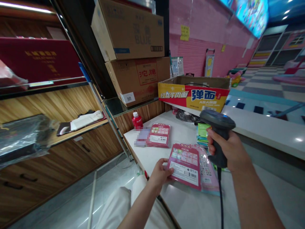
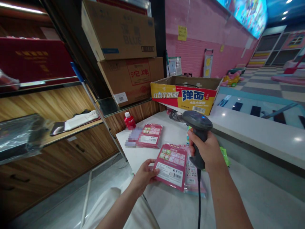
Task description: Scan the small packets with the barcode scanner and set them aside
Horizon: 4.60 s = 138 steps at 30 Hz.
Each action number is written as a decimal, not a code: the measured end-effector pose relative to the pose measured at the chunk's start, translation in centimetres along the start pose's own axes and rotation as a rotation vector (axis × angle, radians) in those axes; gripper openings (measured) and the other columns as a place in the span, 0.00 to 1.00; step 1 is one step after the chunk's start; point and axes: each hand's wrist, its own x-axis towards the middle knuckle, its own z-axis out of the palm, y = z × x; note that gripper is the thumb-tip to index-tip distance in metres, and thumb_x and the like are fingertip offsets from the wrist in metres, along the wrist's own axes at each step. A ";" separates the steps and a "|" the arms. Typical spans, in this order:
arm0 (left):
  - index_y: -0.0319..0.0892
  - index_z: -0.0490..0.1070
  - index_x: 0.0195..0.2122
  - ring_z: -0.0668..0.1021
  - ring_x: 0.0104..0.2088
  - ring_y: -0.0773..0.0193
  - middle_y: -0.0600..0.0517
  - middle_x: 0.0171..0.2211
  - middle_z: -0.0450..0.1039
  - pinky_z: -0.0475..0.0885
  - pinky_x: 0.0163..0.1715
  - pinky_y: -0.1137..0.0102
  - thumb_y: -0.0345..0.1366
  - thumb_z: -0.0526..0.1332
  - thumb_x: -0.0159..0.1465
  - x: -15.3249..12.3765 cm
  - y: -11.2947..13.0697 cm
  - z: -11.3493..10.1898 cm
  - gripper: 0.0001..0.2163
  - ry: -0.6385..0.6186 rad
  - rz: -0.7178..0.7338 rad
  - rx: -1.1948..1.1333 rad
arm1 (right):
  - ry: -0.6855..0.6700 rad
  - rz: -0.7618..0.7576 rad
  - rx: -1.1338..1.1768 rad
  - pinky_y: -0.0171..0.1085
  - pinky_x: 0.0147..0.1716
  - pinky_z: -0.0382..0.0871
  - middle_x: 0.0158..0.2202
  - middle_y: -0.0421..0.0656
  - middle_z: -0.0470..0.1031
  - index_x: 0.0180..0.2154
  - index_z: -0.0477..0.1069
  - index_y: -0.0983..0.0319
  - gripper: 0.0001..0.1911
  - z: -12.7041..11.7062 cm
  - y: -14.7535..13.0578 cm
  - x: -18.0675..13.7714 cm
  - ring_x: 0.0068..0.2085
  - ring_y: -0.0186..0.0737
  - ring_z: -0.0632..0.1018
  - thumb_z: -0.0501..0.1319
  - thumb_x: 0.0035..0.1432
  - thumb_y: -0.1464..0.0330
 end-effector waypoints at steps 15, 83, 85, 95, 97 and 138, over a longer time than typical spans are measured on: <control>0.41 0.71 0.25 0.70 0.29 0.64 0.53 0.23 0.66 0.61 0.29 0.72 0.32 0.59 0.53 0.5 -0.6 4.8 0.03 -0.007 0.357 0.991 | -0.075 0.101 -0.004 0.29 0.09 0.60 0.17 0.32 0.67 0.31 0.66 0.60 0.21 1.1 1.8 0.7 0.13 0.28 0.65 0.71 0.42 0.55; 0.38 0.68 0.26 0.68 0.18 0.74 0.56 0.19 0.68 0.63 0.21 0.77 0.32 0.73 0.41 6.3 6.8 -7.1 0.15 0.226 0.026 0.003 | -0.180 0.143 -0.091 0.30 0.10 0.62 0.16 0.32 0.67 0.31 0.66 0.60 0.19 2.9 3.6 0.1 0.14 0.30 0.66 0.69 0.44 0.56; 0.38 0.69 0.29 0.71 0.21 0.72 0.54 0.23 0.72 0.66 0.23 0.76 0.32 0.72 0.42 6.3 6.5 -7.1 0.15 0.261 0.113 -0.032 | -0.190 0.161 -0.089 0.30 0.10 0.62 0.16 0.32 0.67 0.33 0.66 0.60 0.20 3.2 3.7 0.0 0.13 0.30 0.66 0.68 0.44 0.56; 0.39 0.71 0.38 0.74 0.26 0.69 0.51 0.31 0.76 0.67 0.25 0.75 0.38 0.66 0.46 8.0 5.8 -7.6 0.18 0.494 0.534 -0.095 | -0.370 0.193 -0.260 0.29 0.10 0.60 0.14 0.31 0.65 0.30 0.64 0.59 0.16 6.3 6.4 -1.8 0.12 0.31 0.66 0.65 0.47 0.56; 0.39 0.70 0.38 0.74 0.26 0.69 0.51 0.32 0.76 0.67 0.25 0.75 0.38 0.66 0.46 8.1 5.6 -7.9 0.18 0.512 0.551 -0.109 | -0.373 0.202 -0.282 0.29 0.09 0.60 0.13 0.30 0.65 0.30 0.64 0.59 0.16 6.6 6.5 -2.0 0.12 0.31 0.66 0.65 0.46 0.57; 0.41 0.68 0.41 0.74 0.26 0.70 0.52 0.32 0.76 0.65 0.23 0.76 0.40 0.72 0.43 2.9 5.1 -4.4 0.24 0.207 0.315 -0.018 | -0.190 0.129 -0.076 0.29 0.11 0.62 0.15 0.32 0.66 0.31 0.65 0.59 0.18 2.6 3.5 0.3 0.14 0.30 0.67 0.68 0.46 0.55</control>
